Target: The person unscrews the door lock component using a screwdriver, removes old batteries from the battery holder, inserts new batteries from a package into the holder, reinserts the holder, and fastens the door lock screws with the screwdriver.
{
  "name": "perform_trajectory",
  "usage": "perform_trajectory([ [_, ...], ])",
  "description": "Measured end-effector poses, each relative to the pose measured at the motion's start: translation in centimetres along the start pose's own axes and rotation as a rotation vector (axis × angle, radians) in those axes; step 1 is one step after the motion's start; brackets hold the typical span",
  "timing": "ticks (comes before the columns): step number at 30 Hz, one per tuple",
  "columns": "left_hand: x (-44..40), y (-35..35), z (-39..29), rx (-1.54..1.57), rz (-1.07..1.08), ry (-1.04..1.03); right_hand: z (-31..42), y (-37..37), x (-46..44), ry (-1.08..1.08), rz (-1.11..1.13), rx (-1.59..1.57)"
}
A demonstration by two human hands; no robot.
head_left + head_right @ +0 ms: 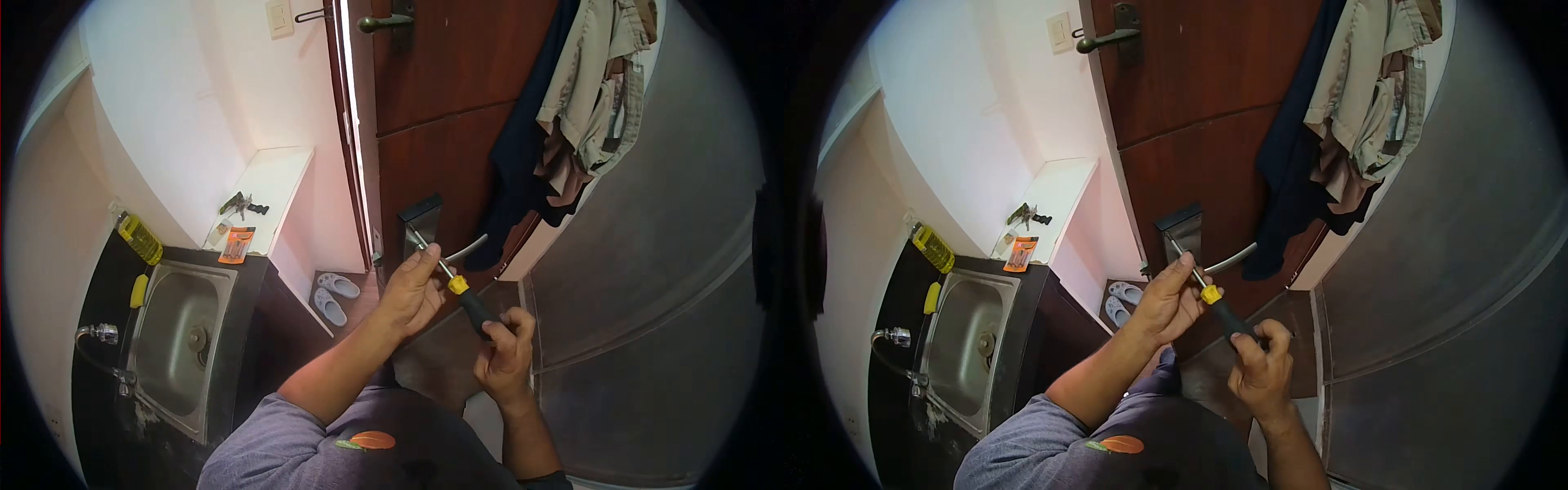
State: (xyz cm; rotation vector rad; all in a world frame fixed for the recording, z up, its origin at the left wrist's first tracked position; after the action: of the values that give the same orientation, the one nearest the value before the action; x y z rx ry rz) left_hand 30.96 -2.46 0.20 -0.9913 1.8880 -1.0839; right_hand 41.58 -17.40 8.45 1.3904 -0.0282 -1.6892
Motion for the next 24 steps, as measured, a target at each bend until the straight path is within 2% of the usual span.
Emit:
perform_trajectory([
  [2, -0.2, 0.5, -0.1, -0.047, 0.057, -0.017, 0.2, 0.8, -1.2, -0.038, -0.068, -0.051],
  [4, 0.3, -0.3, -0.7, -0.146, -0.076, -0.015, 0.4, 1.9, -1.8, -0.075, -0.144, -0.103],
  [6, 0.6, -1.5, -1.3, -0.142, -0.09, -0.023, -3.1, 0.8, -0.3, -0.52, -0.039, -0.583],
  [7, 0.6, -1.7, -1.5, -0.138, -0.098, -0.03, -3.1, 0.7, 0.4, -0.526, -0.041, -0.585],
  [9, 0.6, -1.7, -1.3, -0.111, -0.099, -0.018, -4.3, -2.7, 2.9, -0.806, 0.235, -0.795],
  [14, 0.6, -1.4, -1.1, -0.039, -0.034, 0.018, -2.2, -0.6, 0.2, -0.661, 0.08, -0.791],
  [16, 0.8, -1.7, -0.9, -0.047, -0.023, 0.03, -3.4, -1.4, 1.6, -0.9, 0.144, -1.05],
  [17, 1.0, -2.1, -0.9, -0.046, -0.026, 0.034, -3.5, -1.7, 1.4, -0.905, 0.143, -1.05],
  [19, 1.1, -2.6, -0.6, -0.009, -0.1, 0.092, -1.3, 0.7, -1.5, -0.423, 0.065, -0.406],
  [20, 1.0, -2.1, -0.4, -0.008, -0.096, 0.094, -2.0, 0.2, -0.5, -0.419, 0.16, -0.376],
  [21, 0.9, -1.4, 0.0, -0.029, -0.081, 0.096, -2.3, 0.2, -0.6, -0.42, 0.155, -0.373],
  [24, 0.1, -0.5, 0.2, -0.088, -0.036, 0.069, -0.6, 0.0, -0.4, -0.116, 0.205, -0.06],
])
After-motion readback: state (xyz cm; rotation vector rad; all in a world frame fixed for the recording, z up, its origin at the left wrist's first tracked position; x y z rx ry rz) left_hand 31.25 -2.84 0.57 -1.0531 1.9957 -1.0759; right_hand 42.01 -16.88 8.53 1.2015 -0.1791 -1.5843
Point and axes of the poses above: each hand's wrist, its own x-axis away from the middle knuckle, its own y-axis out of the back of the hand, z = x × y, the point moved 9 cm from there along -x, towards the middle knuckle, and after that the axes turned 8 degrees about -y, right-handed, at the moved point
